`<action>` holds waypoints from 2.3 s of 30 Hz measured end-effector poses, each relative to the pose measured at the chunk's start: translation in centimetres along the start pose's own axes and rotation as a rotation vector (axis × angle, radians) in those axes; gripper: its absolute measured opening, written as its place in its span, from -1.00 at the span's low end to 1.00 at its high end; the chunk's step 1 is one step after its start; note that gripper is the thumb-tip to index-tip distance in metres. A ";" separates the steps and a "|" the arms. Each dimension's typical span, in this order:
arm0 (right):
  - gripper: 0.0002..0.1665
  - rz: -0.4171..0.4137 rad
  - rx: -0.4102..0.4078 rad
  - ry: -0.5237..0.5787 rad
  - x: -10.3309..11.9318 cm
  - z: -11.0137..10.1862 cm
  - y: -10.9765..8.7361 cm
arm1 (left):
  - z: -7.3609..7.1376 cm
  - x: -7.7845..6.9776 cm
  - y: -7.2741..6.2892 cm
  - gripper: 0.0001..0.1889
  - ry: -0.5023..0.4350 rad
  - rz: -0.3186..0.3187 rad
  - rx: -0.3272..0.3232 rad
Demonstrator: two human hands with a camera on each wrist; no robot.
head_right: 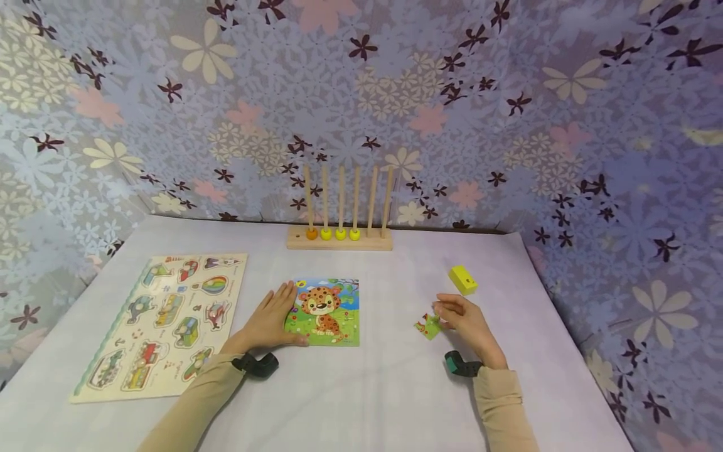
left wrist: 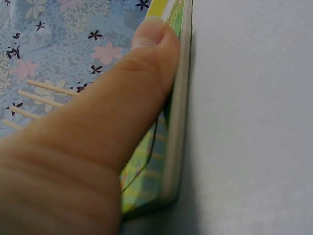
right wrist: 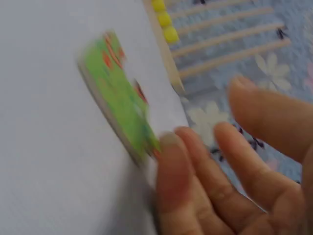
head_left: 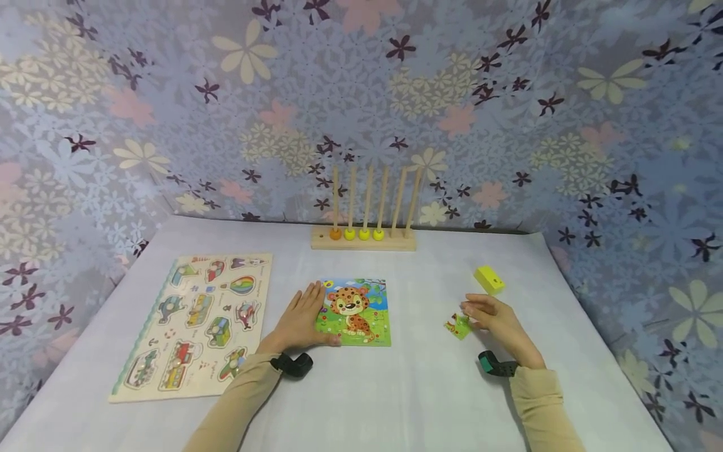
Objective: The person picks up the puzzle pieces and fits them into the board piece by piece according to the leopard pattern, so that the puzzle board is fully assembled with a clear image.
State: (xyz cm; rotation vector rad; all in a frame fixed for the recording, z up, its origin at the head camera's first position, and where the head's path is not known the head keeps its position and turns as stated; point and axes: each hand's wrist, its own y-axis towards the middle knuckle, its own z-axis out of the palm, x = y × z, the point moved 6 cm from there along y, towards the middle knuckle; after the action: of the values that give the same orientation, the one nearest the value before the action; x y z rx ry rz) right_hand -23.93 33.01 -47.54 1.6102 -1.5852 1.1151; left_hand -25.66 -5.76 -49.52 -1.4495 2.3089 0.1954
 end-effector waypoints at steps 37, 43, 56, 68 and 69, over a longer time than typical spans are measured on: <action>-0.38 -0.088 0.047 -0.272 0.5 0.4 -0.6 | -0.1 -0.1 -0.1 0.27 -0.020 -0.004 0.002; -0.65 0.001 0.052 -0.351 0.4 0.6 -0.5 | -0.1 -0.1 -0.1 0.27 -0.014 -0.010 0.010; -0.71 -0.061 0.052 -0.261 3.8 3.7 3.6 | -0.1 -0.1 0.1 0.27 -0.011 -0.018 0.010; -0.76 -0.171 0.291 -0.085 8.0 11.6 4.7 | -0.5 -0.2 -0.1 0.27 -0.001 -0.011 0.001; -0.75 -0.172 0.317 -0.092 8.0 12.1 4.5 | -0.5 -0.2 -0.1 0.27 0.001 -0.012 0.001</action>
State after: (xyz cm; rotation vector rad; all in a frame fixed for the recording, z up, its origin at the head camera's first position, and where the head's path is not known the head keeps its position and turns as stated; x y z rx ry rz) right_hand -27.21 18.17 -46.68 1.9885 -1.3443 1.2615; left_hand -25.67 -5.80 -48.98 -1.4632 2.2996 0.1895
